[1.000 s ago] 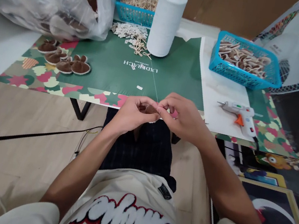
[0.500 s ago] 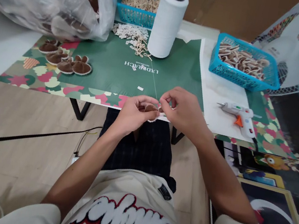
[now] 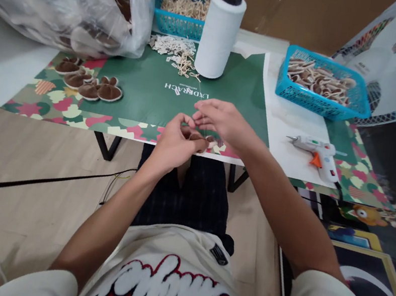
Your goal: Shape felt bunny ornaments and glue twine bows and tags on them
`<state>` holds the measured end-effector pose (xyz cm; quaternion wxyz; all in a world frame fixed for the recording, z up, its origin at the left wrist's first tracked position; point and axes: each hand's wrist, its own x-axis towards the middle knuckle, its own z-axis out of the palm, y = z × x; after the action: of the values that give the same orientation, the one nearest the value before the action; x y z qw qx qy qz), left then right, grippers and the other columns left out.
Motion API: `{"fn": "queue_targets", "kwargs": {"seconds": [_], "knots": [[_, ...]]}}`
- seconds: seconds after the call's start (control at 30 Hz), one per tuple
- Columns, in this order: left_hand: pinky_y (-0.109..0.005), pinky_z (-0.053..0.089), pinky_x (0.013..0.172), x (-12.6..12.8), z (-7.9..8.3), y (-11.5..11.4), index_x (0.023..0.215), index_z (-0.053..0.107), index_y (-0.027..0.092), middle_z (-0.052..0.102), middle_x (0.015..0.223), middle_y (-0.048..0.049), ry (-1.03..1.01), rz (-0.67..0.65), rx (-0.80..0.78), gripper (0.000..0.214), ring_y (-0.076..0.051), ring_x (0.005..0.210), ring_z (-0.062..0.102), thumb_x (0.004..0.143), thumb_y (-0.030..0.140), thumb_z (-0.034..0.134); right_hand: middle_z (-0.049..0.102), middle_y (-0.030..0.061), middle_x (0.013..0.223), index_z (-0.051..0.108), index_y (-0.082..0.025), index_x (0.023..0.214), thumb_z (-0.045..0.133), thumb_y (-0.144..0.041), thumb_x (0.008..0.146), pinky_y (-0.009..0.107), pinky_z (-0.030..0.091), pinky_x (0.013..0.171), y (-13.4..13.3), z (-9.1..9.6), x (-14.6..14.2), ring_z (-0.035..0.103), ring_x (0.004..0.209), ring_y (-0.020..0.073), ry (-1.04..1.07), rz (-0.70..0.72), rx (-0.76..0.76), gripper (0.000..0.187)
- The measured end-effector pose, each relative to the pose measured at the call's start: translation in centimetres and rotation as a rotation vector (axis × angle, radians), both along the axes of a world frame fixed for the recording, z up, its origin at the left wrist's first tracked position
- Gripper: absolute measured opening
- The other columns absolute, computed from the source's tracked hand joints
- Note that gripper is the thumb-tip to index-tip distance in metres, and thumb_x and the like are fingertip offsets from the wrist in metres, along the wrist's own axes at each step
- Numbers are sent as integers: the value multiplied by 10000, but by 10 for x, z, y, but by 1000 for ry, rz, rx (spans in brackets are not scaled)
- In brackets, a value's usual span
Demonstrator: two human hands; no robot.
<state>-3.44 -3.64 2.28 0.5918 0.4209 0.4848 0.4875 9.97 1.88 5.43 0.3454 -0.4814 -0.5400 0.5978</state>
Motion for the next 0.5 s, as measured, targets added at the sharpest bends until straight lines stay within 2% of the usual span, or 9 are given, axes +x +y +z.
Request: {"fn": "queue_targets", "kwargs": {"seconds": [0.13, 0.2, 0.27, 0.4, 0.5], "knots": [[-221, 363, 458, 6, 2, 25, 827, 361, 262, 583, 542, 104, 63, 100, -48, 497, -105, 456, 538, 626, 16, 743, 604, -30, 758, 619, -214, 877, 619, -257, 1017, 224, 477, 666, -4, 9, -6, 583, 684, 101, -17, -176, 141, 146], [-220, 343, 444, 9, -1, 36, 813, 356, 261, 530, 526, 120, 41, 140, -59, 473, -96, 434, 507, 642, 5, 715, 585, -30, 759, 603, -215, 888, 588, -246, 1024, 240, 456, 646, -7, 12, -6, 549, 654, 105, -54, -202, 156, 140], [-218, 342, 449, 13, -4, 44, 803, 366, 256, 492, 525, 123, -2, 180, -47, 439, -91, 438, 496, 659, -4, 689, 619, -12, 816, 598, -211, 933, 569, -219, 1019, 260, 466, 682, -9, 12, -3, 575, 696, 123, -160, -197, 203, 90], [-202, 318, 471, 25, -7, 53, 771, 395, 235, 462, 542, 113, -77, 297, -36, 374, -65, 454, 454, 691, -44, 629, 695, 75, 986, 604, -191, 963, 519, -187, 1025, 322, 476, 827, -8, 12, 0, 649, 922, 205, -655, -94, 427, 105], [-196, 292, 484, 33, -7, 59, 726, 358, 232, 389, 543, 119, -201, 372, -64, 395, -50, 457, 395, 717, -55, 630, 692, 151, 1037, 616, -161, 969, 438, -195, 1060, 367, 466, 832, -5, 17, -1, 646, 959, 268, -1010, -53, 518, 202]]}}
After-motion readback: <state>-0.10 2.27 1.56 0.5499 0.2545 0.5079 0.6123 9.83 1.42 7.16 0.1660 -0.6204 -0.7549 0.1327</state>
